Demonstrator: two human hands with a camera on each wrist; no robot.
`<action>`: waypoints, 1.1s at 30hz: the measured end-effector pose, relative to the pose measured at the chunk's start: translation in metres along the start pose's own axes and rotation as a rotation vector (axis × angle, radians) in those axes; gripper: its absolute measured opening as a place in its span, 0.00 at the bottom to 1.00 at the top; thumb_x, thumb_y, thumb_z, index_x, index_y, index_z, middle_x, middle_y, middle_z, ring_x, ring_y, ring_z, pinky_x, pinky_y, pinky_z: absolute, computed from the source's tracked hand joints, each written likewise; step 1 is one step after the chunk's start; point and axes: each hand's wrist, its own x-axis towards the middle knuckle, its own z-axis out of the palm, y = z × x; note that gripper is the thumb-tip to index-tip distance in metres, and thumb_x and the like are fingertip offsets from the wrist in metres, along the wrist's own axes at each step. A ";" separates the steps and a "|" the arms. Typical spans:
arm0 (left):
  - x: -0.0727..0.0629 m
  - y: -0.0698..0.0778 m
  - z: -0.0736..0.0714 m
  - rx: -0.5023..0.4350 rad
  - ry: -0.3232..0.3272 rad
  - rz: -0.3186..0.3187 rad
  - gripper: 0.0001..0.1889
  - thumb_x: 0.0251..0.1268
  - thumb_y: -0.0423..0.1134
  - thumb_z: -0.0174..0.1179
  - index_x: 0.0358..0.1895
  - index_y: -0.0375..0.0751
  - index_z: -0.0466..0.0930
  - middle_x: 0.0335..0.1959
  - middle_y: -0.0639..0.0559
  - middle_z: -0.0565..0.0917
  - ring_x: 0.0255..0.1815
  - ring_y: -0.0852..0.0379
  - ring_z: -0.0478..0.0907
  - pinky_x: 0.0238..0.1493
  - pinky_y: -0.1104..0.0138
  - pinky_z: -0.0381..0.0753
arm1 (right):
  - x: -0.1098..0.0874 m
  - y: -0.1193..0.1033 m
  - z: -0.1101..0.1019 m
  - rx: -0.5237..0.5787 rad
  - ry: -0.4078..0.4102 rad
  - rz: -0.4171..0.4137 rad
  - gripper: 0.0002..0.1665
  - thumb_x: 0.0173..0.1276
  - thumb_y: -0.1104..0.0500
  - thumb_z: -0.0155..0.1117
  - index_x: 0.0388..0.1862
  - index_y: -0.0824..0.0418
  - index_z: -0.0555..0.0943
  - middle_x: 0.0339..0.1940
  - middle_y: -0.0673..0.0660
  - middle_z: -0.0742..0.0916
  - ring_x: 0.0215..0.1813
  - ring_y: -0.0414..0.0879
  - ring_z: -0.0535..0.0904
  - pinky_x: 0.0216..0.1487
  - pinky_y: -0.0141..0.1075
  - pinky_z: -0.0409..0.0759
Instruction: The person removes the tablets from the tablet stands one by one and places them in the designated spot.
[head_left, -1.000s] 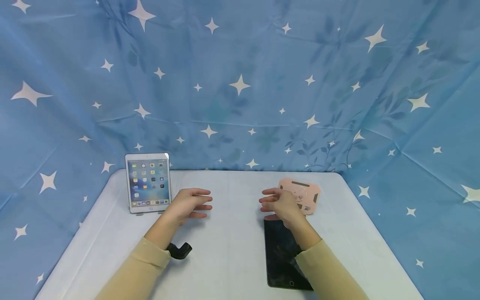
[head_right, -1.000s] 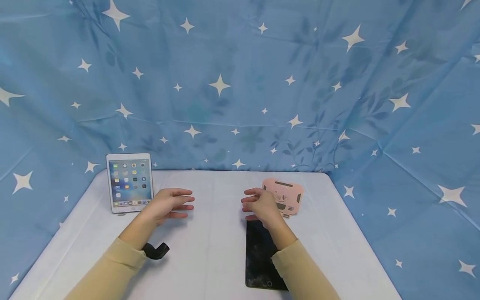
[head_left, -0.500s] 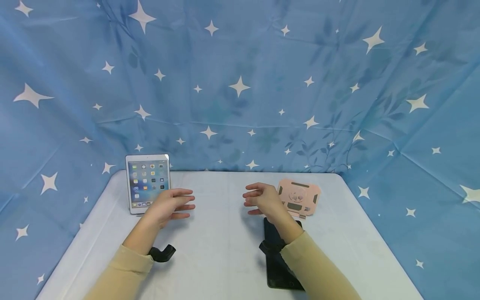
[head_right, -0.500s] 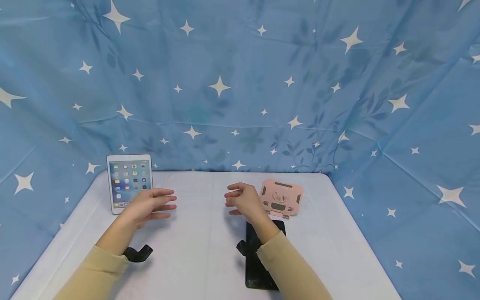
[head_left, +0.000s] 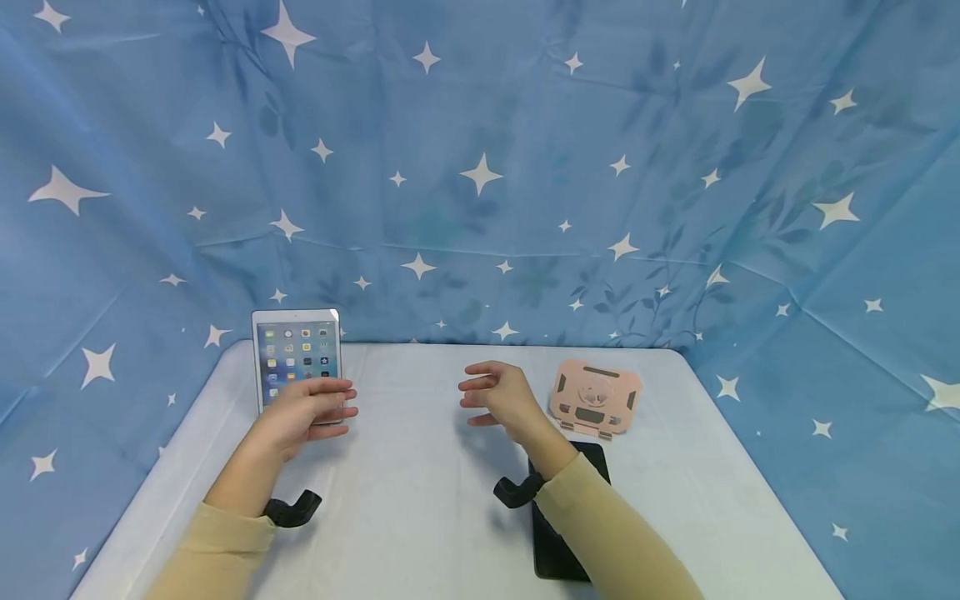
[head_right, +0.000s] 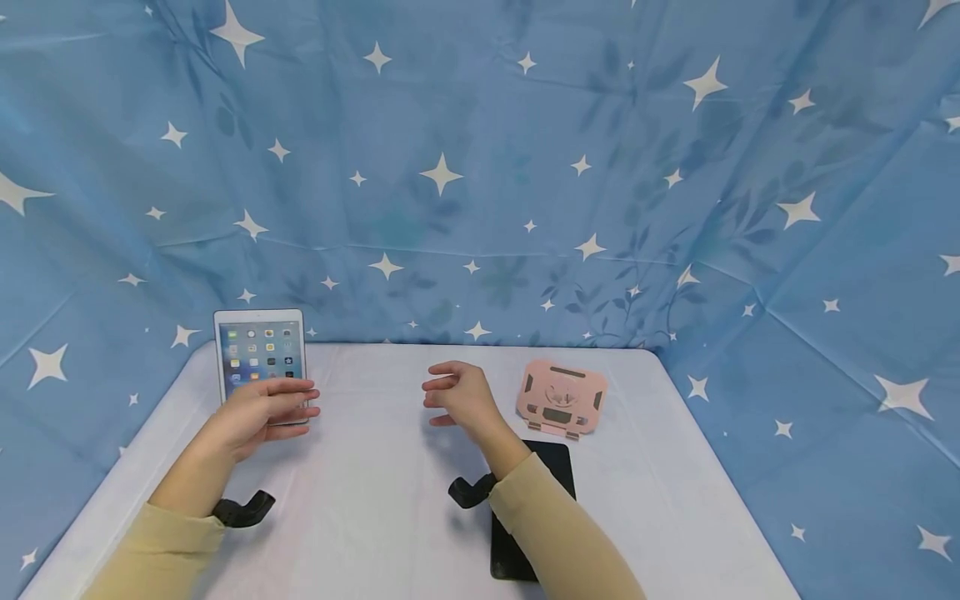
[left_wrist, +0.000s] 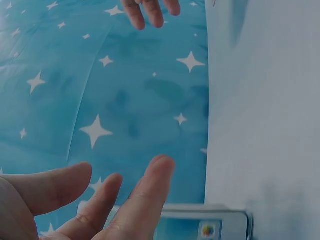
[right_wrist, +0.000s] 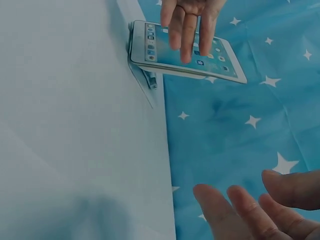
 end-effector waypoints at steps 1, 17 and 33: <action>-0.001 0.000 -0.003 -0.002 0.005 0.000 0.29 0.86 0.38 0.54 0.81 0.27 0.62 0.72 0.41 0.81 0.60 0.57 0.89 0.59 0.57 0.92 | 0.001 0.000 0.002 -0.002 -0.003 0.000 0.25 0.75 0.69 0.69 0.69 0.59 0.81 0.61 0.65 0.89 0.48 0.52 0.93 0.43 0.50 0.96; -0.021 -0.005 -0.047 -0.019 0.063 0.007 0.33 0.86 0.41 0.57 0.83 0.30 0.59 0.63 0.59 0.86 0.57 0.64 0.90 0.60 0.61 0.92 | 0.016 -0.007 0.038 -0.009 -0.032 0.004 0.23 0.73 0.70 0.69 0.65 0.59 0.83 0.56 0.62 0.91 0.45 0.51 0.93 0.40 0.49 0.96; -0.031 -0.001 -0.088 -0.072 0.131 0.037 0.27 0.86 0.40 0.56 0.78 0.32 0.63 0.47 0.73 0.88 0.50 0.66 0.91 0.55 0.62 0.93 | 0.029 -0.008 0.067 0.014 -0.068 -0.049 0.23 0.73 0.70 0.68 0.65 0.59 0.83 0.59 0.66 0.89 0.46 0.53 0.92 0.40 0.49 0.95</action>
